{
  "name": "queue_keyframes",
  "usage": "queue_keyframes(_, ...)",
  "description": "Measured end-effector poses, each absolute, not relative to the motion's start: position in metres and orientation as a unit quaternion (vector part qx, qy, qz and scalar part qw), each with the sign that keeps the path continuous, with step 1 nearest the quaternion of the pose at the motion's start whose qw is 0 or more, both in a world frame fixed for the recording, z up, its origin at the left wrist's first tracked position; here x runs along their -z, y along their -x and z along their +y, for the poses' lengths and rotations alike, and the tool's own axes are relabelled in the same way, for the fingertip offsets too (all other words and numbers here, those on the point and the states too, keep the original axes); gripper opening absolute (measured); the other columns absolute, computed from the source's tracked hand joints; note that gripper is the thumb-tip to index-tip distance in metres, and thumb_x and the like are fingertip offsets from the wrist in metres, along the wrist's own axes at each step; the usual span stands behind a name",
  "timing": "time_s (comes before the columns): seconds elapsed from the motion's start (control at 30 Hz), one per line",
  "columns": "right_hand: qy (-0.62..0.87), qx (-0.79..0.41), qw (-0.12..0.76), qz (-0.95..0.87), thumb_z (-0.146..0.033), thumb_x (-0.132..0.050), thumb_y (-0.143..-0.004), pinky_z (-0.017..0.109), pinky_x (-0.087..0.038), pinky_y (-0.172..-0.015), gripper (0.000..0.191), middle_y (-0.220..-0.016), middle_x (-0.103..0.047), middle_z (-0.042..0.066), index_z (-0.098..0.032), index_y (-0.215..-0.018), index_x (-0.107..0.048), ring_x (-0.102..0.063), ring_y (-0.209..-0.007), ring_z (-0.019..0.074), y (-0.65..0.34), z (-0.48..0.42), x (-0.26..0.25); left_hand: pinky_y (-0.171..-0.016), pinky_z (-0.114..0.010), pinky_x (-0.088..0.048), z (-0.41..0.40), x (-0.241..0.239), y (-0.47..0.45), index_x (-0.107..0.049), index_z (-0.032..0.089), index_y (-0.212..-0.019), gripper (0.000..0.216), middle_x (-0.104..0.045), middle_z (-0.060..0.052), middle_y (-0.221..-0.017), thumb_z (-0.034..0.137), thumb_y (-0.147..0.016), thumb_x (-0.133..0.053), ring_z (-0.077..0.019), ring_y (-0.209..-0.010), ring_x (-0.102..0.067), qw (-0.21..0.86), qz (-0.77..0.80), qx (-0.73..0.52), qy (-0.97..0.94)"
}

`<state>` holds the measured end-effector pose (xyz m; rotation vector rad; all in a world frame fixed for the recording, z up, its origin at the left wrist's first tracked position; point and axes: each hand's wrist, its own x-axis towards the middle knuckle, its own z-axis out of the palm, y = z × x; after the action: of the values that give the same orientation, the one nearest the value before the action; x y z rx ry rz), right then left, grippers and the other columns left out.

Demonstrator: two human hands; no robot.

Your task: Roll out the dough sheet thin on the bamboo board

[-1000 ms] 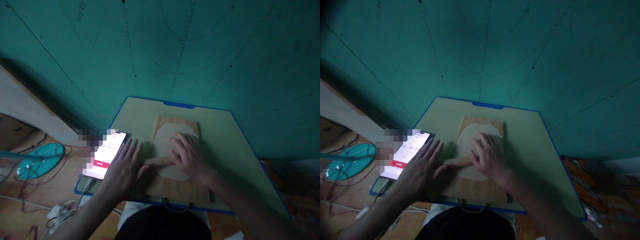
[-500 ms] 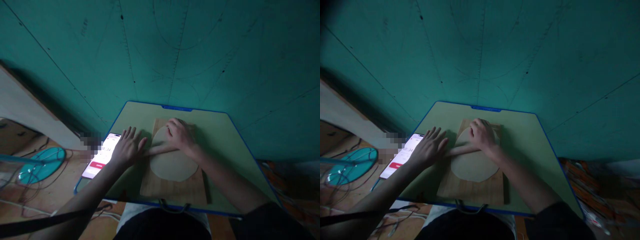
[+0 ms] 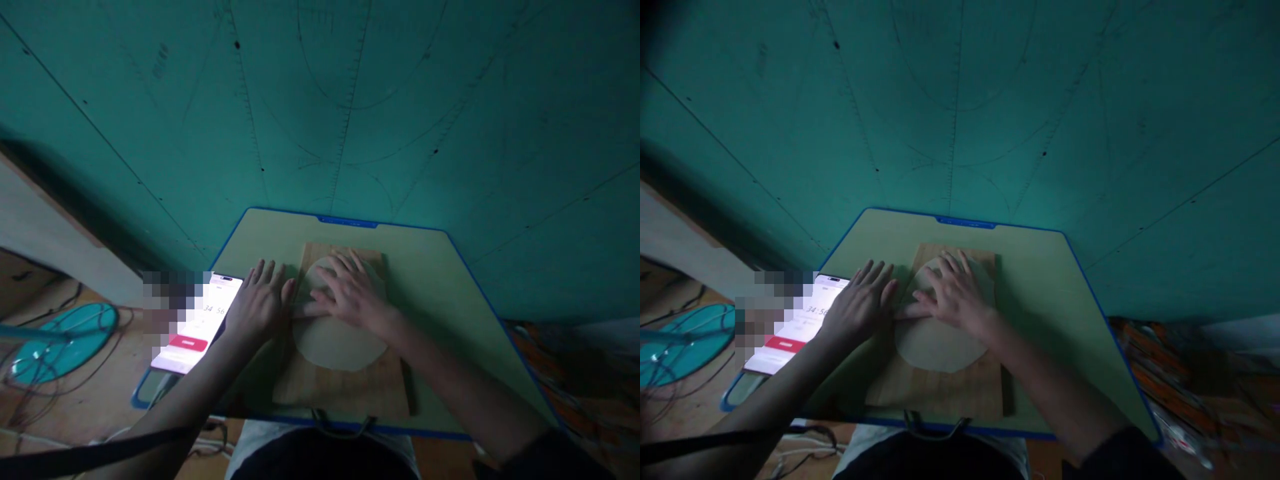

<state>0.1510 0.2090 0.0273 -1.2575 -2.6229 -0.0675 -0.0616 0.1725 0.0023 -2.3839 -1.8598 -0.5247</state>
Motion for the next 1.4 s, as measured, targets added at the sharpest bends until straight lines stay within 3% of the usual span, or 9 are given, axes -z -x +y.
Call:
queue_keyframes(0.13, 0.442, 0.029, 0.133, -0.887, -0.041, -0.045, -0.102, 0.047, -0.035, -0.113, 0.039, -0.126, -0.067, 0.017, -0.014, -0.114, -0.071, -0.055, -0.124, 0.0295, -0.144, 0.245, -0.031, -0.111, -0.054, -0.047, 0.170, -0.006, 0.057, -0.052, 0.007, -0.142, 0.061, -0.055, -0.023, -0.147, 0.049, -0.106, -0.027, -0.0354, -0.143, -0.045, 0.041, -0.555, 0.194, 0.808)
queue_keyframes(0.23, 0.460, 0.024, 0.141, -0.876, -0.038, -0.038, -0.105, 0.046, -0.036, -0.111, 0.040, -0.123, -0.068, 0.015, -0.016, -0.109, -0.071, -0.057, -0.120, 0.0289, -0.148, 0.224, -0.026, -0.112, -0.053, -0.046, 0.146, -0.005, 0.048, -0.044, 0.004, -0.147, 0.071, -0.052, -0.026, -0.149, 0.058, -0.104, -0.030, -0.0381, -0.143, -0.045, 0.054, -0.524, 0.169, 0.833)
queue_keyframes(0.4, 0.478, 0.041, 0.141, -0.866, -0.049, -0.040, -0.103, 0.058, -0.023, -0.119, 0.050, -0.138, -0.061, 0.018, -0.015, -0.132, -0.062, -0.045, -0.136, 0.0350, -0.167, 0.179, -0.015, -0.114, -0.054, -0.043, 0.124, 0.000, 0.034, -0.038, 0.006, -0.151, 0.083, -0.053, -0.025, -0.149, 0.069, -0.097, -0.039, -0.0401, -0.144, -0.043, 0.061, -0.527, 0.165, 0.832)
queue_keyframes(0.5, 0.468, 0.023, 0.141, -0.872, -0.050, -0.042, -0.102, 0.055, -0.022, -0.120, 0.049, -0.139, -0.061, 0.016, -0.016, -0.132, -0.062, -0.044, -0.138, 0.0335, -0.160, 0.202, -0.013, -0.113, -0.056, -0.042, 0.144, 0.002, 0.038, -0.040, 0.003, -0.150, 0.090, -0.052, -0.029, -0.148, 0.074, -0.095, -0.037, -0.0424, -0.144, -0.041, 0.052, -0.551, 0.161, 0.817)
queue_keyframes(0.6, 0.446, 0.000, 0.147, -0.883, -0.043, -0.043, -0.103, 0.047, -0.031, -0.115, 0.042, -0.131, -0.064, 0.015, -0.016, -0.126, -0.065, -0.050, -0.129, 0.0294, -0.138, 0.253, -0.015, -0.111, -0.058, -0.042, 0.177, 0.002, 0.050, -0.044, -0.003, -0.145, 0.096, -0.053, -0.033, -0.144, 0.077, -0.094, -0.033, -0.0457, -0.141, -0.045, 0.038, -0.580, 0.133, 0.803)
queue_keyframes(0.83, 0.411, 0.002, 0.177, -0.894, -0.026, -0.041, -0.101, 0.040, -0.039, -0.103, 0.032, -0.115, -0.068, 0.013, -0.016, -0.108, -0.070, -0.057, -0.111, 0.0258, -0.121, 0.282, -0.022, -0.109, -0.052, -0.045, 0.188, -0.002, 0.056, -0.047, -0.001, -0.142, 0.086, -0.057, -0.030, -0.141, 0.070, -0.100, -0.021, -0.0406, -0.137, -0.051, 0.059, -0.595, 0.144, 0.789)
queue_keyframes(1.13, 0.405, -0.005, 0.125, -0.906, -0.050, -0.047, -0.099, 0.055, -0.014, -0.123, 0.054, -0.148, -0.055, 0.013, -0.017, -0.141, -0.057, -0.036, -0.145, 0.0321, -0.163, 0.225, -0.016, -0.113, -0.055, -0.041, 0.150, 0.008, 0.031, -0.037, -0.003, -0.149, 0.090, -0.049, -0.033, -0.148, 0.071, -0.098, -0.030, -0.0451, -0.144, -0.041, 0.055, -0.560, 0.140, 0.815)
queue_keyframes(1.27, 0.394, -0.017, 0.142, -0.908, -0.038, -0.046, -0.101, 0.048, -0.024, -0.121, 0.046, -0.139, -0.061, 0.014, -0.014, -0.137, -0.060, -0.045, -0.137, 0.0283, -0.130, 0.280, -0.017, -0.111, -0.055, -0.042, 0.190, -0.001, 0.050, -0.044, 0.001, -0.145, 0.094, -0.054, -0.031, -0.144, 0.078, -0.092, -0.038, -0.0432, -0.138, -0.049, 0.036, -0.597, 0.129, 0.791)
queue_keyframes(1.4, 0.381, -0.024, 0.165, -0.910, -0.028, -0.048, -0.100, 0.042, -0.035, -0.113, 0.036, -0.127, -0.066, 0.014, -0.012, -0.125, -0.067, -0.055, -0.124, 0.0258, -0.105, 0.315, -0.021, -0.100, -0.047, -0.051, 0.206, -0.019, 0.059, -0.058, 0.002, -0.131, 0.070, -0.066, -0.026, -0.129, 0.062, -0.100, -0.039, -0.0365, -0.122, -0.063, 0.036, -0.640, 0.109, 0.760)
